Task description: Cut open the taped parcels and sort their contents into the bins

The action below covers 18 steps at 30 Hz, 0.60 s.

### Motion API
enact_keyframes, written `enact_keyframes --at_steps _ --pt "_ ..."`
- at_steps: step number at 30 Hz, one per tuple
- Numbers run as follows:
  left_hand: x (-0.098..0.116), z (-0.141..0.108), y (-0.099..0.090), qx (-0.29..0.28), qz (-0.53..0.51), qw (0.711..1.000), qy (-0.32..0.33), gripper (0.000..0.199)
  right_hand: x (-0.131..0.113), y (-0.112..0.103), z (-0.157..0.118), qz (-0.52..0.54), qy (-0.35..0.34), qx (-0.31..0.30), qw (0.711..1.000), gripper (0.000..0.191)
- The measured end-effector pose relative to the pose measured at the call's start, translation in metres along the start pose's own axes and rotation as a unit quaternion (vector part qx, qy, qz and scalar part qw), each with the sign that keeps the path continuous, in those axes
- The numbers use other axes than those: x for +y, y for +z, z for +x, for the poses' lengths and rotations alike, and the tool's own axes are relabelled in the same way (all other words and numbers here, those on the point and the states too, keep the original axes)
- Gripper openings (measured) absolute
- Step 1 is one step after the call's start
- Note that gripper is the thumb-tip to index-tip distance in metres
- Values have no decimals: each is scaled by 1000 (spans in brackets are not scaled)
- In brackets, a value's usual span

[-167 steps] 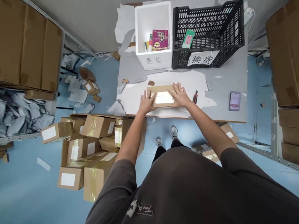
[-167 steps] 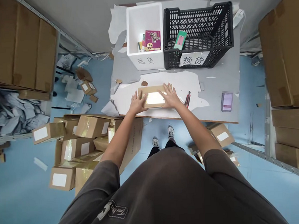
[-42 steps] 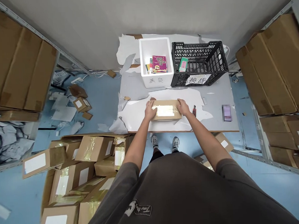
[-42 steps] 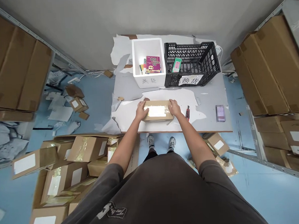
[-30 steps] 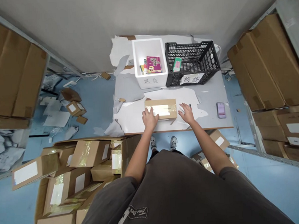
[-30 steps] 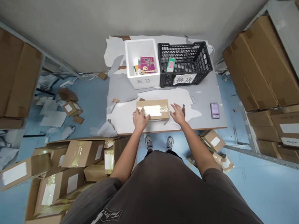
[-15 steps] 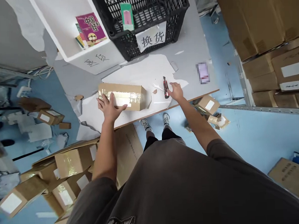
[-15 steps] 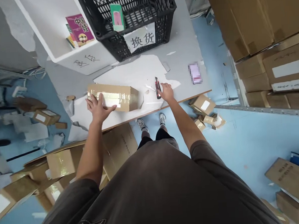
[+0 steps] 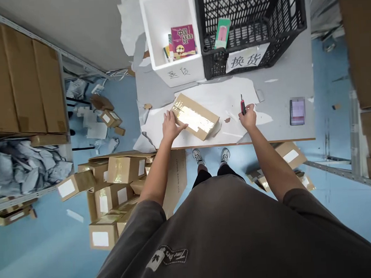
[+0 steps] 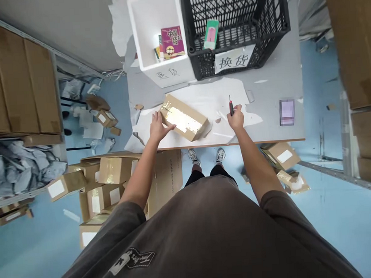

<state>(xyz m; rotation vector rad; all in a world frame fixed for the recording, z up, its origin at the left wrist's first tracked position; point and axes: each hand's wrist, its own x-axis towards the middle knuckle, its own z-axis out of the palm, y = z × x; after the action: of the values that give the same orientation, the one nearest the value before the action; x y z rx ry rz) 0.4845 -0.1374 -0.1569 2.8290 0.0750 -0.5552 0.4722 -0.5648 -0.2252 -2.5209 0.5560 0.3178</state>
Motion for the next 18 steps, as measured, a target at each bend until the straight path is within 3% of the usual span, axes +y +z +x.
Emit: enact_keyframes --at_steps 4,7,10,13,18 --pt "-2 2 4 -20 -28 999 15 129 -99 -14 -24 15 -110 -45 993 64" --pt "1 5 1 -34 -28 998 39 125 -187 4 -40 -26 -194 -121 973 57" --pt "1 10 -5 -48 -28 996 63 123 -250 27 -50 -99 -214 -165 958 53" --pt "-3 14 -8 -58 -36 994 83 124 -276 38 -56 -150 -196 -175 953 52" --pt "-4 15 -7 -62 -56 992 93 124 -278 34 -72 -181 -186 -164 952 55"
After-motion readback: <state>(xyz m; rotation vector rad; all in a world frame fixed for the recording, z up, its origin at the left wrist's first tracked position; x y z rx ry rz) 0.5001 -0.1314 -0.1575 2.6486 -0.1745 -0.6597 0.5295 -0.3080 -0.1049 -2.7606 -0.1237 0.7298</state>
